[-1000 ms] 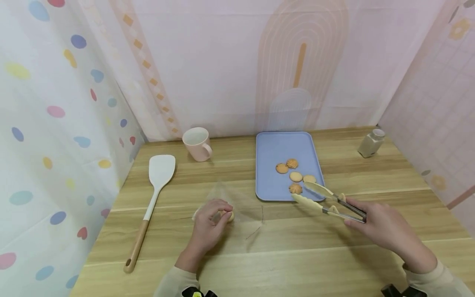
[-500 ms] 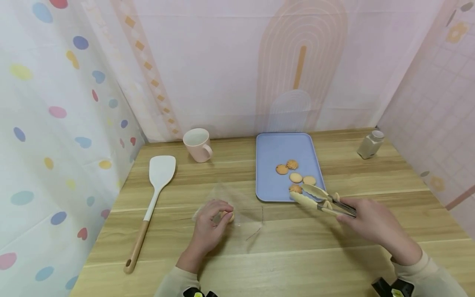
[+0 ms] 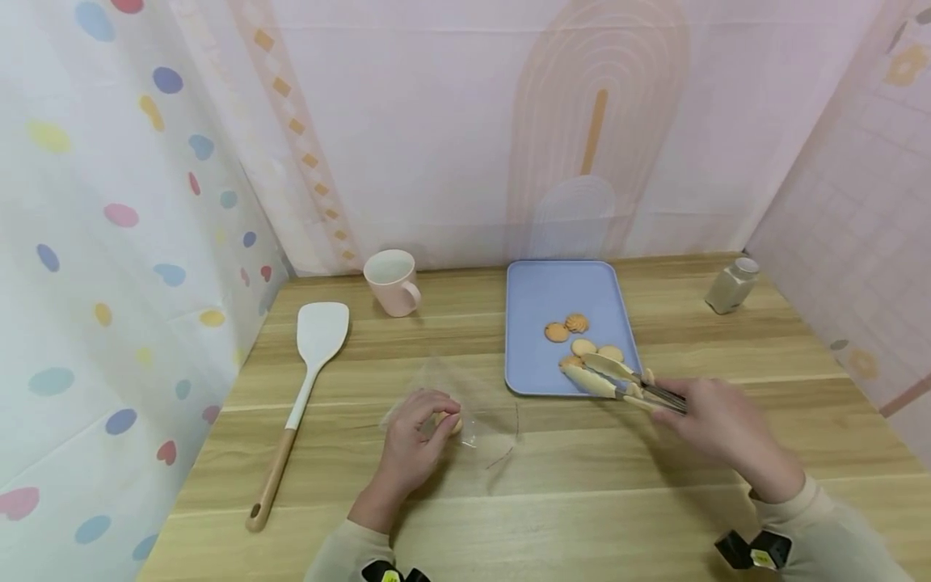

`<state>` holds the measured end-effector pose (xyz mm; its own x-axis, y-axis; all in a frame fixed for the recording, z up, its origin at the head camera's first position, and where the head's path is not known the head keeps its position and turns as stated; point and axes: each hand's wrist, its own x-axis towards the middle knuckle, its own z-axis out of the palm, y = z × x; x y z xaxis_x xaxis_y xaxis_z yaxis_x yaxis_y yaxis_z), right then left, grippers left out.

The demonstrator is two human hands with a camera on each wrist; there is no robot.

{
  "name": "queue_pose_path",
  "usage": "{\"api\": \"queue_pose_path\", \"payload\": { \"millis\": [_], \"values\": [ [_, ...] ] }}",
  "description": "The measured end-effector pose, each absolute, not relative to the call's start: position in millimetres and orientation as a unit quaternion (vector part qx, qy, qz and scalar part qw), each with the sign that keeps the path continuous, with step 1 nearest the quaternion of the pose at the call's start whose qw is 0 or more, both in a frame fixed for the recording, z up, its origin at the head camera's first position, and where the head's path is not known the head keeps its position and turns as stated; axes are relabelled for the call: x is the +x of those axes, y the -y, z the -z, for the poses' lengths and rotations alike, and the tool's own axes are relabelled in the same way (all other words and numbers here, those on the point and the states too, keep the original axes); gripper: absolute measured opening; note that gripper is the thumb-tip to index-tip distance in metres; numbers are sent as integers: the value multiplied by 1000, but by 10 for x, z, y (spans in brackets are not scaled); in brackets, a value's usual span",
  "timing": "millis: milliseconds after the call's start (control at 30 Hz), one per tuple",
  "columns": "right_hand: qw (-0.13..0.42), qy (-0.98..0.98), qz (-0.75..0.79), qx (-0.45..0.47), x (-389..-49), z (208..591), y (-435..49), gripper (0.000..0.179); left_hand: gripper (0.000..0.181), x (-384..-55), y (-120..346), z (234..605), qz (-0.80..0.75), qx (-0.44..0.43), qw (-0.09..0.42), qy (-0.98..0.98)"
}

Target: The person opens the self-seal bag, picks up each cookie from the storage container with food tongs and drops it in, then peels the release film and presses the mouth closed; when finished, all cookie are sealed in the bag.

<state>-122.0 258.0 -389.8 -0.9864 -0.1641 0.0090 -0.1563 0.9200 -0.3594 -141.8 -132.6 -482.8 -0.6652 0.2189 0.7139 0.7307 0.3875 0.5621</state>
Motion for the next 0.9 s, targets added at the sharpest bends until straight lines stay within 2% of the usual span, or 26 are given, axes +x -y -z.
{"api": "queue_pose_path", "payload": {
  "millis": [533,900],
  "values": [
    [36,-939,330,-90,-1398,4140,-2459,47,11,-1410,1326,4805,458,-293,271,794],
    [24,-949,303,-86,-1404,4185,-2418,48,15,-1414,1339,4815,450,-303,287,789]
  ]
}}
